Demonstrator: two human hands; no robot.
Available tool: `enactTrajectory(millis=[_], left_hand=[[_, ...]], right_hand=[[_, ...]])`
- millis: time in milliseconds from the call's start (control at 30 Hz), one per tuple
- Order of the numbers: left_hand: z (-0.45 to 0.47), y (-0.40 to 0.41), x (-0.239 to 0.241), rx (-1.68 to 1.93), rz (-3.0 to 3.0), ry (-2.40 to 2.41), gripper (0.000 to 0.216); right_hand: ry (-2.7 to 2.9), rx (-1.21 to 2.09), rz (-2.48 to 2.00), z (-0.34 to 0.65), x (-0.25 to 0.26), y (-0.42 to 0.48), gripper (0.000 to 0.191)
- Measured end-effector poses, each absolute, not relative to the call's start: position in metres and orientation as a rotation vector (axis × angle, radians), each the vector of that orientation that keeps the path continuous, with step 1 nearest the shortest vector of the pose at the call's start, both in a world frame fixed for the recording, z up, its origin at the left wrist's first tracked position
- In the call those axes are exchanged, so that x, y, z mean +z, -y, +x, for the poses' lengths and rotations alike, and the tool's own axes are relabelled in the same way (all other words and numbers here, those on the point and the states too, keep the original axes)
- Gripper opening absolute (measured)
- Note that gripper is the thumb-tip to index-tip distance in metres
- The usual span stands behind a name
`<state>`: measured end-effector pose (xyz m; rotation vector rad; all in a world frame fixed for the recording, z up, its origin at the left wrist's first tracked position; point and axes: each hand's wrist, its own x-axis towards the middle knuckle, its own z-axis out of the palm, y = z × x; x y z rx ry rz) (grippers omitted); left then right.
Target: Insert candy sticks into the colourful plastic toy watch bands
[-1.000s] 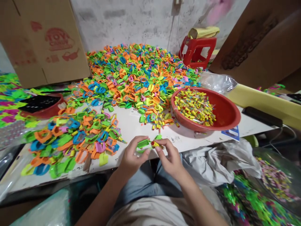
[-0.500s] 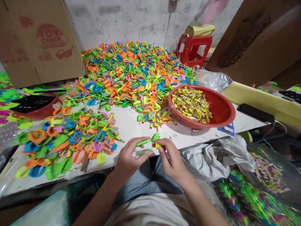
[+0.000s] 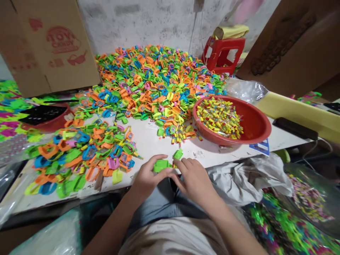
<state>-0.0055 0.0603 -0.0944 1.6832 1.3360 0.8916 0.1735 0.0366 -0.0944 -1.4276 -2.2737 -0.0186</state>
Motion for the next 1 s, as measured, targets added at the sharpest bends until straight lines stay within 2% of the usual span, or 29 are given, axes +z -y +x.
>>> enactTrajectory(millis=[133, 267, 300, 400, 433, 567, 667, 767, 1000], left_hand=[[-0.007, -0.06, -0.107, 0.722, 1.551, -1.236, 0.04], [-0.014, -0.067, -0.103, 0.671, 1.679, -1.289, 0.038], [-0.017, -0.072, -0.099, 0.686, 1.757, -1.349, 0.037], [-0.038, -0.097, -0.082, 0.777, 2.067, -1.719, 0.037], [-0.048, -0.106, -0.077, 0.788, 2.165, -1.885, 0.038], [-0.091, -0.137, -0.068, 0.555, 2.345, -2.377, 0.032], [-0.107, -0.149, -0.068, 0.268, 2.367, -2.499, 0.024], [-0.098, -0.165, -0.067, 0.103, 2.367, -2.357, 0.023], [-0.019, -0.234, -0.088, 0.177, 2.268, -2.0, 0.031]], right_hand=[[2.404, 0.073, -1.443, 0.17, -0.106, -0.039, 0.021], [2.329, 0.13, -1.47, 0.165, -0.117, -0.044, 0.02], [2.268, 0.118, -1.464, 0.166, -0.119, -0.047, 0.023], [2.058, 0.065, -1.454, 0.174, -0.128, -0.062, 0.053], [2.009, 0.06, -1.478, 0.179, -0.131, -0.068, 0.058], [1.962, 0.137, -1.655, 0.203, -0.144, -0.099, 0.033], [1.976, 0.278, -1.693, 0.212, -0.15, -0.124, 0.03], [2.019, 0.374, -1.685, 0.21, -0.153, -0.143, 0.033], [2.063, 0.329, -1.825, 0.196, -0.152, -0.155, 0.028]])
